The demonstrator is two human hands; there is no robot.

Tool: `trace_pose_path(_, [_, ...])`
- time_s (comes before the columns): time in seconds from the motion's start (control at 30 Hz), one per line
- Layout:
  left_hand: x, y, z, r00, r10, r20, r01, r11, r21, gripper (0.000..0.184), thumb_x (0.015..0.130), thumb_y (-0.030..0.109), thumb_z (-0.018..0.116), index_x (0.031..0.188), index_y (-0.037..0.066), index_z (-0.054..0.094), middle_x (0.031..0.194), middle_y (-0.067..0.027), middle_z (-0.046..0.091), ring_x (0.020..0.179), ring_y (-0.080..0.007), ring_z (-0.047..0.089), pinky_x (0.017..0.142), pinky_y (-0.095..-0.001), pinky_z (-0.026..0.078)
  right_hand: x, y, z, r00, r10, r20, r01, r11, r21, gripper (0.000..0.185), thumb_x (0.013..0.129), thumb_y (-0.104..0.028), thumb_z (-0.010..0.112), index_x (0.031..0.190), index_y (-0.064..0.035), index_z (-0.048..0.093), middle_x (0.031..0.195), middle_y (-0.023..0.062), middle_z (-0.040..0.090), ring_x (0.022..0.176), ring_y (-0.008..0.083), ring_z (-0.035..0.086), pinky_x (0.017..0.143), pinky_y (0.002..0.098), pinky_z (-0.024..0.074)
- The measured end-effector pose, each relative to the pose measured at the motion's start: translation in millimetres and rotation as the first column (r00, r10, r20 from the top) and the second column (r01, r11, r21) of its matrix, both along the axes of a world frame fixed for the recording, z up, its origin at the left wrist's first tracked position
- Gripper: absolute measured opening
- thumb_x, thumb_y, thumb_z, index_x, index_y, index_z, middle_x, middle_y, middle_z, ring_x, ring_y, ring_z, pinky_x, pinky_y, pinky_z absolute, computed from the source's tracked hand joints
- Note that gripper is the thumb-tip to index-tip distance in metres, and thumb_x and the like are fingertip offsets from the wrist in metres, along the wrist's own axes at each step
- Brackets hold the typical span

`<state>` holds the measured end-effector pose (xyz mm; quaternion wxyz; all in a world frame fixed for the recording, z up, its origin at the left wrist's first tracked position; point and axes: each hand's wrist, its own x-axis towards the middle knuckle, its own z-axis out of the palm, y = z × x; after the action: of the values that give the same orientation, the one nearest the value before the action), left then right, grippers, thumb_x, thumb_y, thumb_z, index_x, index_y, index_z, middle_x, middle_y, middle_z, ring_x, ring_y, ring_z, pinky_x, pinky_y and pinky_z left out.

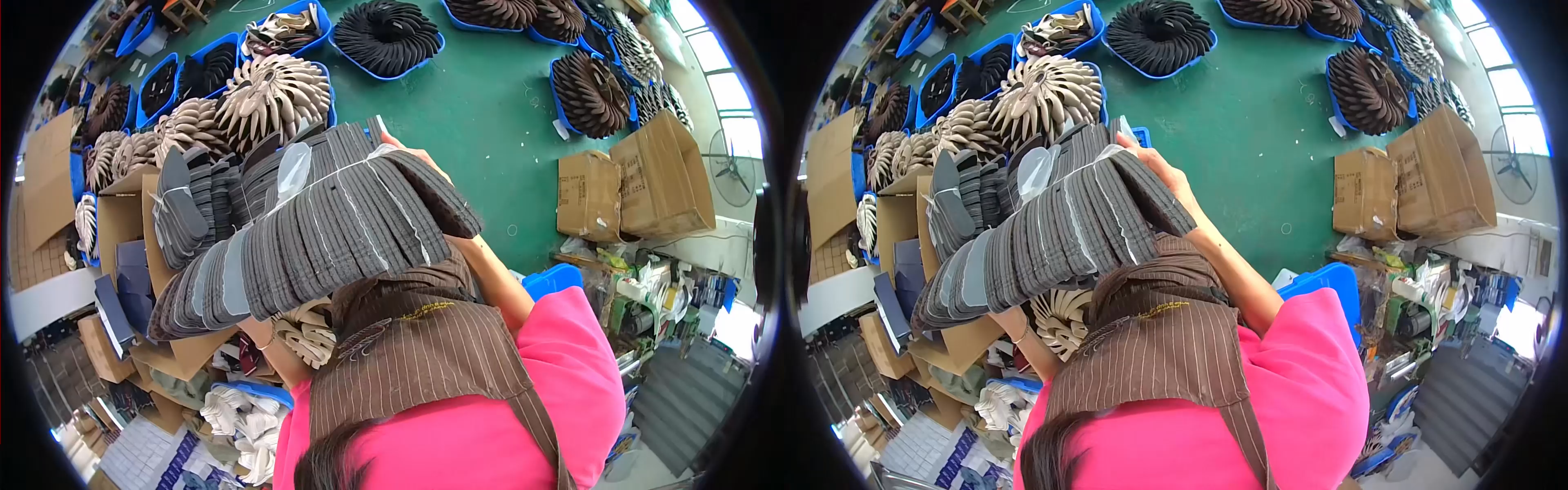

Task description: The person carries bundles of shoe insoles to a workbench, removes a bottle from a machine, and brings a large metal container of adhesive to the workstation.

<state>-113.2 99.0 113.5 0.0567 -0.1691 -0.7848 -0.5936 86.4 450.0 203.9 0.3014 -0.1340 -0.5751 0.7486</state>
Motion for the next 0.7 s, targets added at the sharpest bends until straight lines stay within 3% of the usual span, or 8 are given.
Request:
trace_pose_path(0.37, [7, 22, 12, 1.000, -0.008, -0.025, 0.008, 1.000, -0.012, 0.054, 0.074, -0.003, 0.071, 0.121, -0.008, 0.045, 0.119, -0.0145, 0.055, 0.104, -0.0234, 0.054, 0.095, -0.0368, 0.039, 6, 14, -9, 0.999, -0.031, -0.009, 0.032, 0.998, 0.050, 0.038, 0.089, -0.019, 0.059, 0.122, -0.0014, 0.054, 0.144, 0.0177, 0.038, 0.126, 0.0184, 0.042, 0.106, 0.0325, 0.0303])
trace_pose_path(0.47, [9, 30, 19, 0.999, -0.037, -0.007, 0.037, 0.999, -0.009, 0.055, 0.074, -0.003, 0.071, 0.121, -0.008, 0.045, 0.119, -0.0141, 0.055, 0.105, -0.0234, 0.053, 0.097, -0.0370, 0.037, 8, 15, 4, 0.995, -0.039, 0.093, 0.043, 0.998, -0.042, 0.041, 0.086, -0.016, 0.062, 0.124, -0.0015, 0.053, 0.141, 0.0171, 0.042, 0.124, 0.0179, 0.044, 0.105, 0.0320, 0.0312])
trace_pose_path(0.5, [11, 35, 26, 0.998, -0.055, 0.007, 0.055, 0.998, -0.006, 0.055, 0.073, -0.002, 0.071, 0.121, -0.008, 0.045, 0.119, -0.0140, 0.055, 0.105, -0.0234, 0.053, 0.098, -0.0371, 0.037, 13, 16, 2, 0.986, -0.082, 0.148, 0.071, 0.994, 0.080, 0.043, 0.085, -0.015, 0.062, 0.124, -0.0013, 0.052, 0.140, 0.0169, 0.043, 0.124, 0.0182, 0.044, 0.106, 0.0320, 0.0311])
trace_pose_path(0.57, [15, 56, 57, 0.984, -0.157, 0.080, 0.161, 0.985, -0.055, 0.055, 0.073, -0.002, 0.071, 0.122, -0.008, 0.045, 0.119, -0.0138, 0.055, 0.106, -0.0234, 0.052, 0.099, -0.0372, 0.036, 26, 21, -9, 0.957, -0.170, 0.237, 0.110, 0.963, 0.244, 0.049, 0.083, -0.012, 0.062, 0.128, -0.0007, 0.048, 0.139, 0.0160, 0.044, 0.125, 0.0194, 0.043, 0.107, 0.0320, 0.0299])
trace_pose_path(0.6, [22, 79, 93, 0.948, -0.274, 0.163, 0.303, 0.934, -0.187, 0.051, 0.077, 0.004, 0.071, 0.121, -0.008, 0.048, 0.119, -0.0141, 0.055, 0.106, -0.0222, 0.051, 0.099, -0.0362, 0.035, 32, 25, -16, 0.948, -0.143, 0.283, 0.106, 0.984, 0.143, 0.054, 0.081, -0.010, 0.061, 0.131, -0.0003, 0.044, 0.139, 0.0154, 0.043, 0.126, 0.0202, 0.041, 0.107, 0.0320, 0.0288])
trace_pose_path(0.67, [13, 91, 97, 0.897, -0.382, 0.224, 0.431, 0.869, -0.243, 0.050, 0.080, 0.008, 0.070, 0.122, -0.009, 0.047, 0.119, -0.0138, 0.055, 0.107, -0.0214, 0.051, 0.098, -0.0340, 0.035, 48, 33, -34, 0.922, -0.104, 0.373, 0.129, 0.991, -0.042, 0.064, 0.078, -0.006, 0.058, 0.137, 0.0005, 0.036, 0.139, 0.0142, 0.042, 0.129, 0.0219, 0.037, 0.109, 0.0321, 0.0266])
trace_pose_path(0.7, [9, 103, 96, 0.863, -0.435, 0.256, 0.496, 0.826, -0.267, 0.050, 0.081, 0.010, 0.069, 0.122, -0.009, 0.047, 0.119, -0.0137, 0.055, 0.108, -0.0211, 0.051, 0.098, -0.0329, 0.035, 57, 37, -77, 0.943, -0.154, 0.295, 0.170, 0.985, -0.030, 0.066, 0.077, -0.006, 0.057, 0.138, 0.0000, 0.034, 0.138, 0.0132, 0.042, 0.129, 0.0212, 0.037, 0.109, 0.0316, 0.0261])
